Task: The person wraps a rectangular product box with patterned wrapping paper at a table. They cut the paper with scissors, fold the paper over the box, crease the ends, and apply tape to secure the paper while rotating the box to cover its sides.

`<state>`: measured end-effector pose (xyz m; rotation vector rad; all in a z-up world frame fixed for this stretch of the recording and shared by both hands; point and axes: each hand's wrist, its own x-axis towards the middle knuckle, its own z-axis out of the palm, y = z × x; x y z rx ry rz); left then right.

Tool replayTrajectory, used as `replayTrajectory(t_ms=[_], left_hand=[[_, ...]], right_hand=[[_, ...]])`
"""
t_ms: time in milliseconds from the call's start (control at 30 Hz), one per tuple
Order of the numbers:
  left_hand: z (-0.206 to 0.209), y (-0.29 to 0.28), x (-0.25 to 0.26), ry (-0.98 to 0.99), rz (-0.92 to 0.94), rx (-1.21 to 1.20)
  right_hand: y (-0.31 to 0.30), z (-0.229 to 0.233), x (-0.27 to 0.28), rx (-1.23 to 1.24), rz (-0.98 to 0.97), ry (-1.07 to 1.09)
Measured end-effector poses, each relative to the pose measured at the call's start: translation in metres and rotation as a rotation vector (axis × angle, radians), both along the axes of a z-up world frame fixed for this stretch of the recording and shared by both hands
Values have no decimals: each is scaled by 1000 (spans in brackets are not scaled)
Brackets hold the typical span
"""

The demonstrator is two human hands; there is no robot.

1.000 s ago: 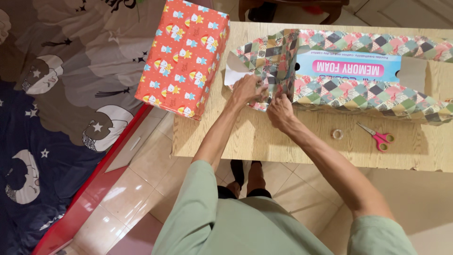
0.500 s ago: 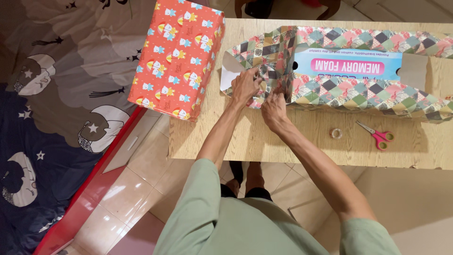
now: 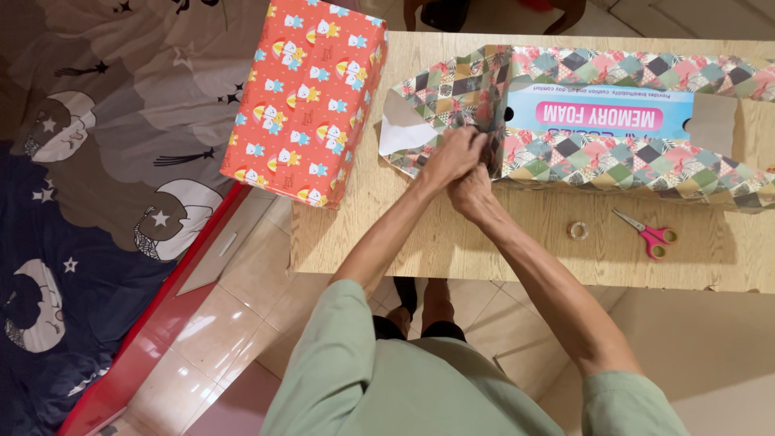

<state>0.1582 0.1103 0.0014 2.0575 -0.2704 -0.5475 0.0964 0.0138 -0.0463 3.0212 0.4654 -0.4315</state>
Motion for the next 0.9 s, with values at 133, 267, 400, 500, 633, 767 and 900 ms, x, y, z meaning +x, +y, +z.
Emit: replayTrajectory(t_ms=[133, 267, 400, 500, 633, 767, 900], left_hand=[[-28, -21, 7, -124, -48, -43], [-56, -3, 9, -495, -77, -253], [-61, 11, 15, -391, -213, -246], [-56, 18, 21, -379, -297, -215], [-39, 31, 31, -1069, -412, 141], [-10, 67, 13, -666, 83, 205], [5, 93, -6, -353, 118, 286]], right_hand=[[8, 21, -10, -166, 157, -246], [21, 48, -10, -311, 94, 223], [24, 57, -8, -322, 107, 233], [25, 47, -8, -328, 84, 311], [27, 33, -4, -197, -62, 325], [30, 32, -1, -221, -66, 191], [31, 37, 5, 47, -245, 335]])
